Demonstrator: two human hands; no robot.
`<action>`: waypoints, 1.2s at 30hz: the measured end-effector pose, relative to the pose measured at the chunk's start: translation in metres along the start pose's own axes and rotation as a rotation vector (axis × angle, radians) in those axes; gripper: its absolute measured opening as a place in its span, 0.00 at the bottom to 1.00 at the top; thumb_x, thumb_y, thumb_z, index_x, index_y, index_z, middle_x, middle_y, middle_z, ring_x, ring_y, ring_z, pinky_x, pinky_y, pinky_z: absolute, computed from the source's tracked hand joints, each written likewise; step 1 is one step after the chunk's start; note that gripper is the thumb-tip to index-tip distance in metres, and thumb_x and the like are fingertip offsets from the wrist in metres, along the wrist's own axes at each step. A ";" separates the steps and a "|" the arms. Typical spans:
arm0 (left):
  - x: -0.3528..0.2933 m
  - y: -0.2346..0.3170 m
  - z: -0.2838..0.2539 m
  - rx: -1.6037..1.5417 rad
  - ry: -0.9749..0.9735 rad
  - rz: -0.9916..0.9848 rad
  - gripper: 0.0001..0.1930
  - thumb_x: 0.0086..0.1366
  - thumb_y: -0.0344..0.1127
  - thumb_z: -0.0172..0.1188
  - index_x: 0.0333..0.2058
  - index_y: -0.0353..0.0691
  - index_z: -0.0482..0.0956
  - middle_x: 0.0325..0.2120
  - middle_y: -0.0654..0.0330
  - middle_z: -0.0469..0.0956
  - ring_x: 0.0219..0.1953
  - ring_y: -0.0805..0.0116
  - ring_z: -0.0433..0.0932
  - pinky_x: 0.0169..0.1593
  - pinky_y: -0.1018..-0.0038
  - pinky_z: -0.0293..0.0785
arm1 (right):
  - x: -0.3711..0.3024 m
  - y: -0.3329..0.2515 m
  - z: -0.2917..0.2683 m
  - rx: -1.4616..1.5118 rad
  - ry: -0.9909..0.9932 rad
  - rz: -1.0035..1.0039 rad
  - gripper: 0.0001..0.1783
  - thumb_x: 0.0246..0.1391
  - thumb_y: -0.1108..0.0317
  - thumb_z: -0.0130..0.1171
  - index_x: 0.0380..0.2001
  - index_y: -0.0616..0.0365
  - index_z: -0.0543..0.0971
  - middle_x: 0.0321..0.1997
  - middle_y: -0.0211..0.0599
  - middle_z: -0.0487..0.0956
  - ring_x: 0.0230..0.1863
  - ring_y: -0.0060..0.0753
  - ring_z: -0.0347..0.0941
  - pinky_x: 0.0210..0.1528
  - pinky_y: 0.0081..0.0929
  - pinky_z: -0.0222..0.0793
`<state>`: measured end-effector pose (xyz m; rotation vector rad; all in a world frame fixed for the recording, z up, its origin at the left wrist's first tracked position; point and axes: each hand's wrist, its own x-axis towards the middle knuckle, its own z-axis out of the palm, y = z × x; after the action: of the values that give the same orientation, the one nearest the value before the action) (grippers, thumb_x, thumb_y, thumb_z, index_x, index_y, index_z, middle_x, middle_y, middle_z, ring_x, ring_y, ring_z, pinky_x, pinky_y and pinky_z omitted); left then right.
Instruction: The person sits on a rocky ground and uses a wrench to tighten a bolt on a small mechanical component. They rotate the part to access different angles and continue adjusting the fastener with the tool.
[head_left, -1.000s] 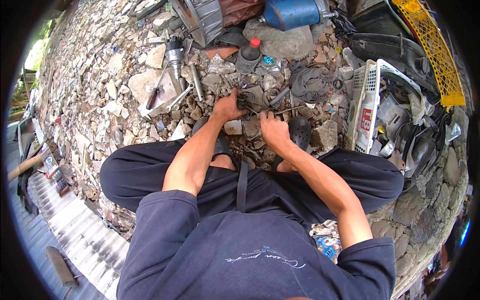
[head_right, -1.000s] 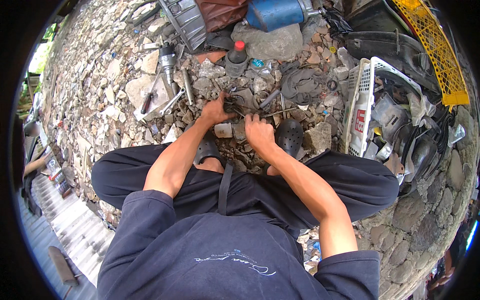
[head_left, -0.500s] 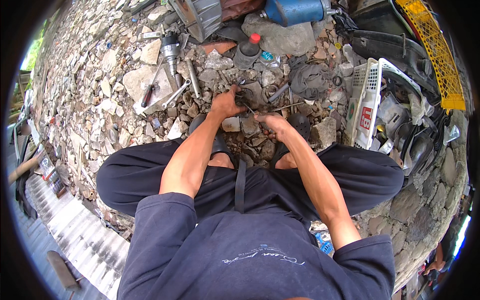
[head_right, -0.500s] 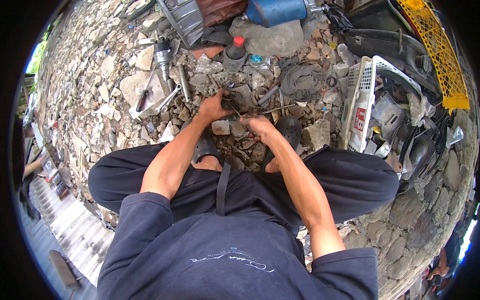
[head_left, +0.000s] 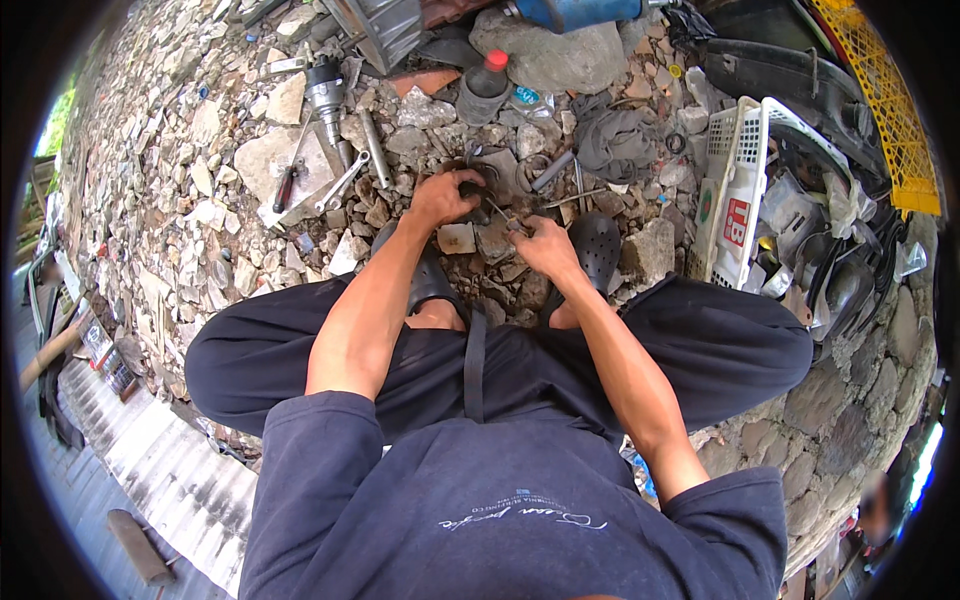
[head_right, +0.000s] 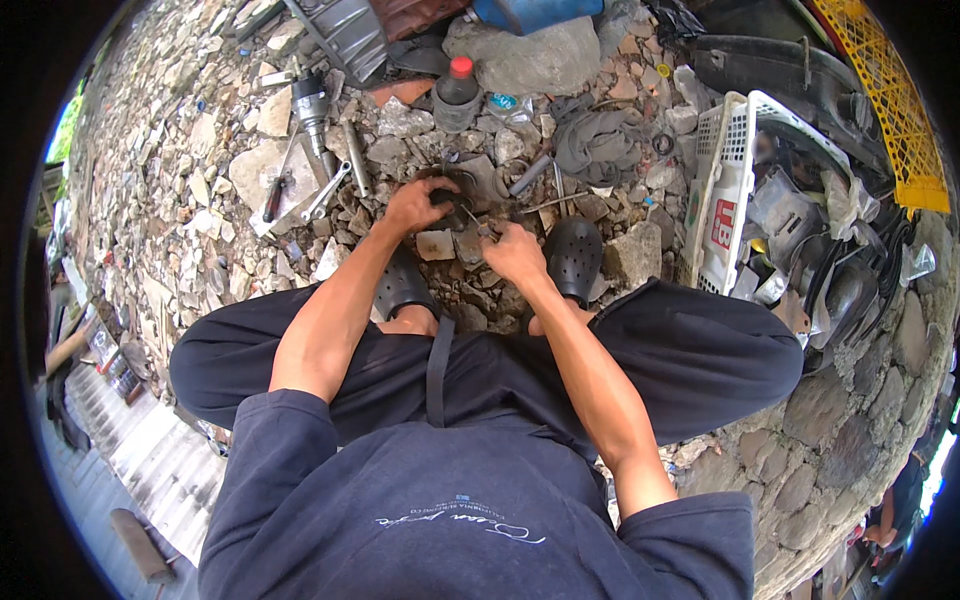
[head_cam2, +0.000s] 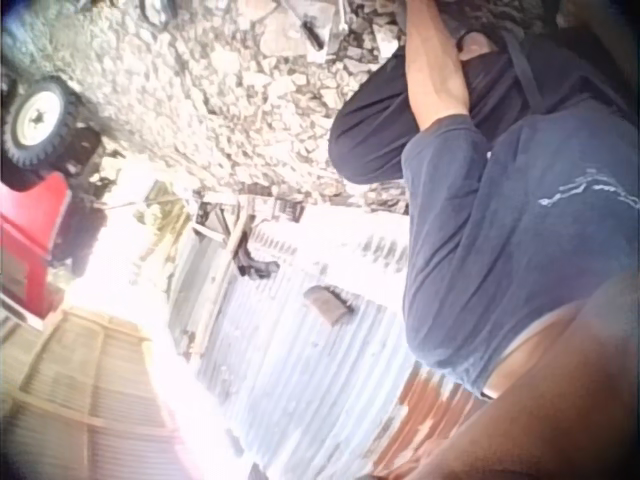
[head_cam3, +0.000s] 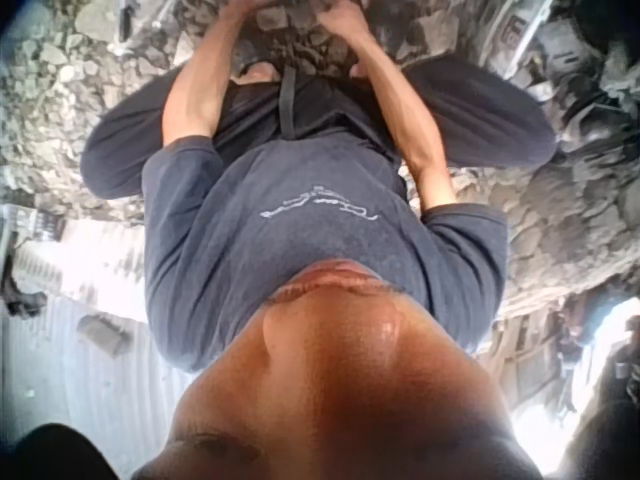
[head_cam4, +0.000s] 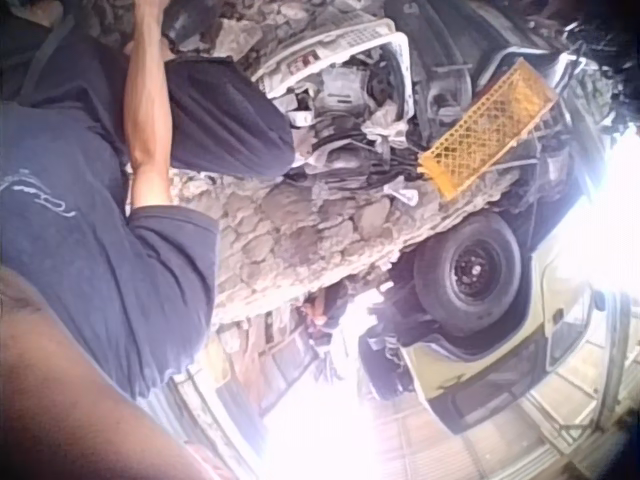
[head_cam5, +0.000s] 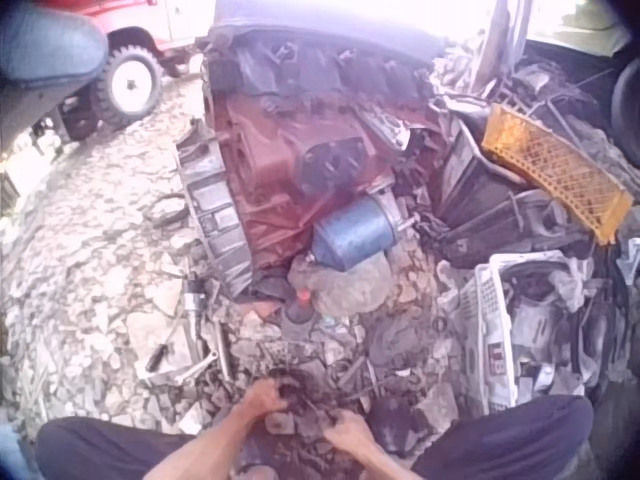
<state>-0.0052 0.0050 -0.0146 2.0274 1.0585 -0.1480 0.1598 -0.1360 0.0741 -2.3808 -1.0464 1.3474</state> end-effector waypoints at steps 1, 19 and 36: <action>0.002 0.001 0.001 0.017 -0.018 -0.018 0.19 0.53 0.46 0.65 0.46 0.56 0.79 0.42 0.54 0.81 0.47 0.49 0.78 0.51 0.61 0.74 | 0.000 0.002 -0.001 0.002 -0.007 -0.003 0.27 0.50 0.54 0.58 0.51 0.57 0.78 0.47 0.61 0.78 0.53 0.60 0.73 0.56 0.44 0.68; 0.003 0.001 0.000 -0.014 0.028 -0.015 0.13 0.57 0.41 0.59 0.42 0.59 0.82 0.47 0.55 0.79 0.49 0.50 0.77 0.53 0.60 0.73 | 0.003 0.001 0.006 0.107 -0.014 -0.003 0.28 0.49 0.53 0.59 0.48 0.64 0.79 0.44 0.64 0.78 0.51 0.60 0.74 0.55 0.40 0.68; 0.003 0.001 0.000 -0.025 0.011 -0.038 0.14 0.56 0.44 0.60 0.43 0.61 0.82 0.46 0.56 0.79 0.49 0.50 0.77 0.56 0.61 0.71 | 0.002 0.001 0.006 0.123 0.001 -0.013 0.28 0.50 0.51 0.58 0.48 0.61 0.80 0.46 0.62 0.78 0.52 0.59 0.74 0.56 0.40 0.69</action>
<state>-0.0033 0.0067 -0.0152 1.9890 1.1011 -0.1425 0.1561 -0.1362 0.0688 -2.2819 -0.9477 1.3641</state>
